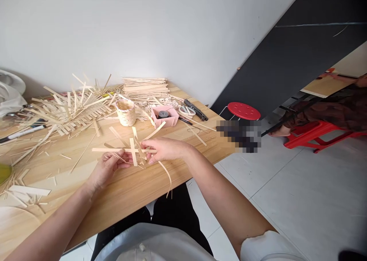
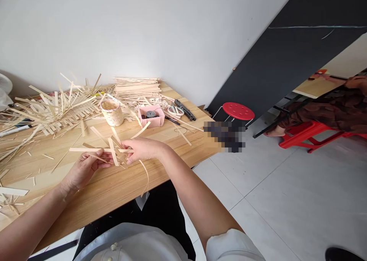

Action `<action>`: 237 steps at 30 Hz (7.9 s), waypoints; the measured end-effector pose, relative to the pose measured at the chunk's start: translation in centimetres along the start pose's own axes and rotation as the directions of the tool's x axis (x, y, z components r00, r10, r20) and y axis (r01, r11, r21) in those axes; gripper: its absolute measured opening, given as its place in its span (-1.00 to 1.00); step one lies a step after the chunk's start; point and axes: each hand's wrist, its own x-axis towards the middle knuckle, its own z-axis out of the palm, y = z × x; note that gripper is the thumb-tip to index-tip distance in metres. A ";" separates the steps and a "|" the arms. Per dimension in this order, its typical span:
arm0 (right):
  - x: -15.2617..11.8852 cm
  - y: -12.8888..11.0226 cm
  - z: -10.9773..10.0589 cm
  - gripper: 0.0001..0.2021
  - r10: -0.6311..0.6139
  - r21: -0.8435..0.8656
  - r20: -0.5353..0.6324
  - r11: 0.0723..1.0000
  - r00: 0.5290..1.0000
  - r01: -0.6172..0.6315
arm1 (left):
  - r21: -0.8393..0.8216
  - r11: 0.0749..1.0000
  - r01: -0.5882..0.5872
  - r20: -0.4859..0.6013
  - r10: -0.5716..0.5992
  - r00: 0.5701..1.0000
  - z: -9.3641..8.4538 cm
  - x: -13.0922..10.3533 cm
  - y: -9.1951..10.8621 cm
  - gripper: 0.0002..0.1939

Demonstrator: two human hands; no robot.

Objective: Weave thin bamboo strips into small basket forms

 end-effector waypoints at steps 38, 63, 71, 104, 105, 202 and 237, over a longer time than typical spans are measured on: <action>1.0 1.3 0.5 -0.64 0.053 0.003 -0.120 0.999 0.991 -0.053 | -0.181 0.981 -0.073 0.110 0.094 0.989 -0.6 -0.1 -0.4 -0.70; -1.8 -0.7 0.2 -0.76 0.065 -0.012 -0.477 0.997 0.877 -0.080 | 0.249 0.941 -0.230 0.067 0.221 0.973 0.2 0.8 -0.8 -0.77; -5.7 -3.4 -0.6 -0.66 -0.083 -0.175 -0.696 0.983 0.713 -0.057 | 0.192 0.958 -0.214 0.034 0.211 0.977 0.3 0.6 -0.8 -0.79; 0.5 -0.9 7.8 -0.67 -0.144 -0.162 -0.635 0.985 0.759 0.052 | 0.571 0.651 -0.500 0.332 0.374 0.866 0.0 -0.1 -2.1 -0.70; 0.5 -0.9 7.8 -0.68 -0.143 -0.150 -0.626 0.987 0.767 0.062 | 0.580 0.641 -0.503 0.331 0.379 0.864 0.0 -0.1 -2.1 -0.70; 1.9 -1.0 8.6 -0.85 -0.147 -0.252 -0.616 0.968 0.774 -0.016 | 0.561 0.612 -0.558 0.209 0.547 0.810 -2.6 -0.2 -2.0 -0.76; 1.9 -1.7 8.6 -0.87 -0.080 -0.227 -0.570 0.972 0.818 -0.063 | 0.599 0.548 -0.584 0.195 0.607 0.770 -2.9 0.0 -1.8 -0.78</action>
